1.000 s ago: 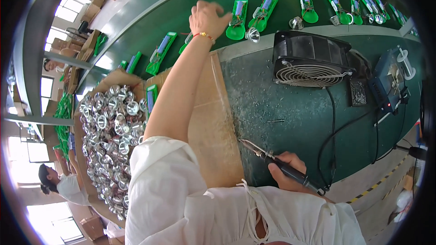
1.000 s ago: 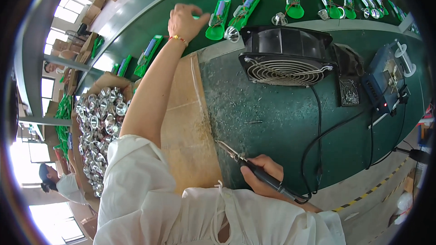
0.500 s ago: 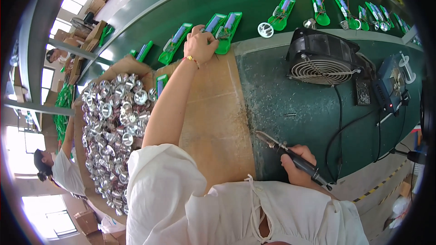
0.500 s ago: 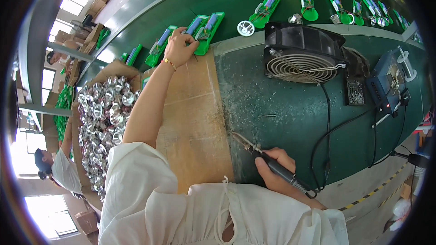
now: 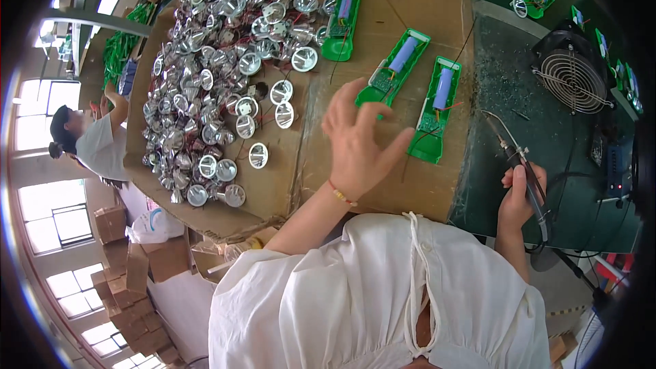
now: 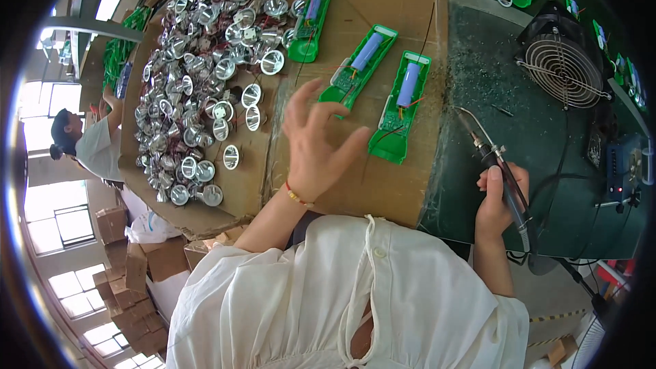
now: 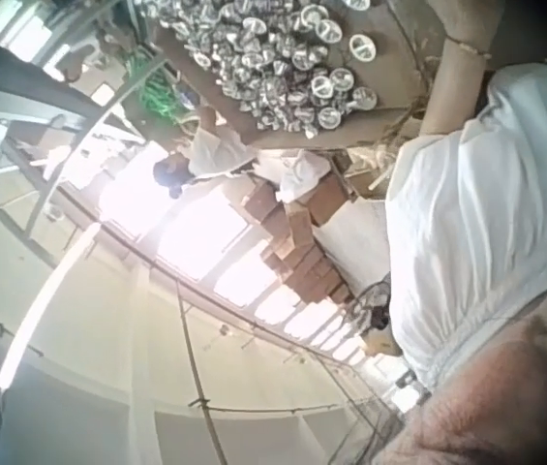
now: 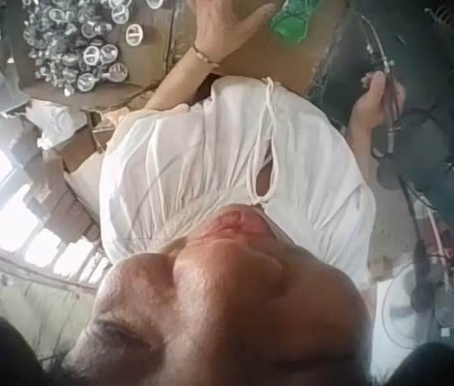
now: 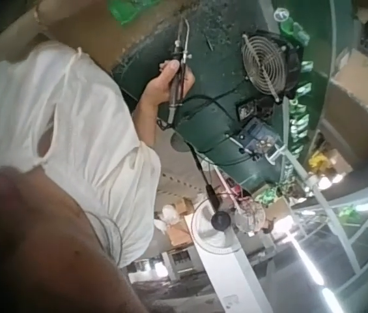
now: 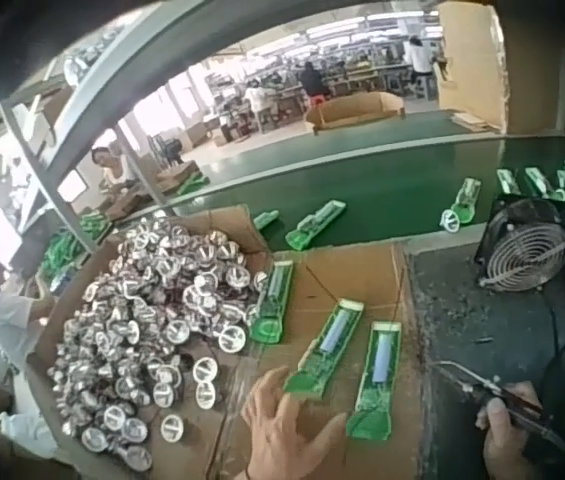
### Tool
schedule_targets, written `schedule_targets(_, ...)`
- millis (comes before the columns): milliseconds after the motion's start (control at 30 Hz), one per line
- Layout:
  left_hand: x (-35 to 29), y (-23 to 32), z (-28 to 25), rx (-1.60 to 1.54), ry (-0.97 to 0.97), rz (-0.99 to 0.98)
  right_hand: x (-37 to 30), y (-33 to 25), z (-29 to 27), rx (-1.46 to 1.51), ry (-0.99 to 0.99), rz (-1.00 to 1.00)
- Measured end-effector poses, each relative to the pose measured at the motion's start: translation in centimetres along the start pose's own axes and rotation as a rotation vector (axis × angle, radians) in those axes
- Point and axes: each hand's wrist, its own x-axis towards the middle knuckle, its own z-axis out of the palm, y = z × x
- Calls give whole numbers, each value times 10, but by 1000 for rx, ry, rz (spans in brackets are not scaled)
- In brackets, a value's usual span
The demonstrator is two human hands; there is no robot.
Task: Soldering wires and components onto a PCB housed in a green plastic casing at an assembly line.
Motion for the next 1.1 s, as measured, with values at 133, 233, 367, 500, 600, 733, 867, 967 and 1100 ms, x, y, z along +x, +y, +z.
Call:
schedule_targets(133, 13, -44, -34, 478, 266, -166, -4, 1, -1, -53, 31, -37)
schedule_targets(233, 32, -81, -47, 672, 245, -244, -9, 1, 4, -48, 15, -62)
schedule_targets(367, 30, -109, -33, 566, 344, -205, -7, 2, 1, -20, 30, -66)
schedule_targets(500, 39, -91, -52, 8, 411, -138, -16, -9, 6, -53, 22, -41)
schedule_targets(600, 44, -75, -56, -409, 570, -194, -21, -15, 11, -5, -35, -43)
schedule_targets(733, 39, -32, -60, -724, 247, -219, -32, -26, 19, 33, -128, -42)
schedule_targets(867, 6, 11, -11, -569, -278, -481, -34, -27, 25, -22, -186, -65)
schedule_targets(967, -5, 9, 16, -420, -257, -264, -32, -30, 30, -51, -203, -64)
schedule_targets(1100, -6, 9, 24, -376, -246, -116, -30, -34, 29, -77, -228, -41)
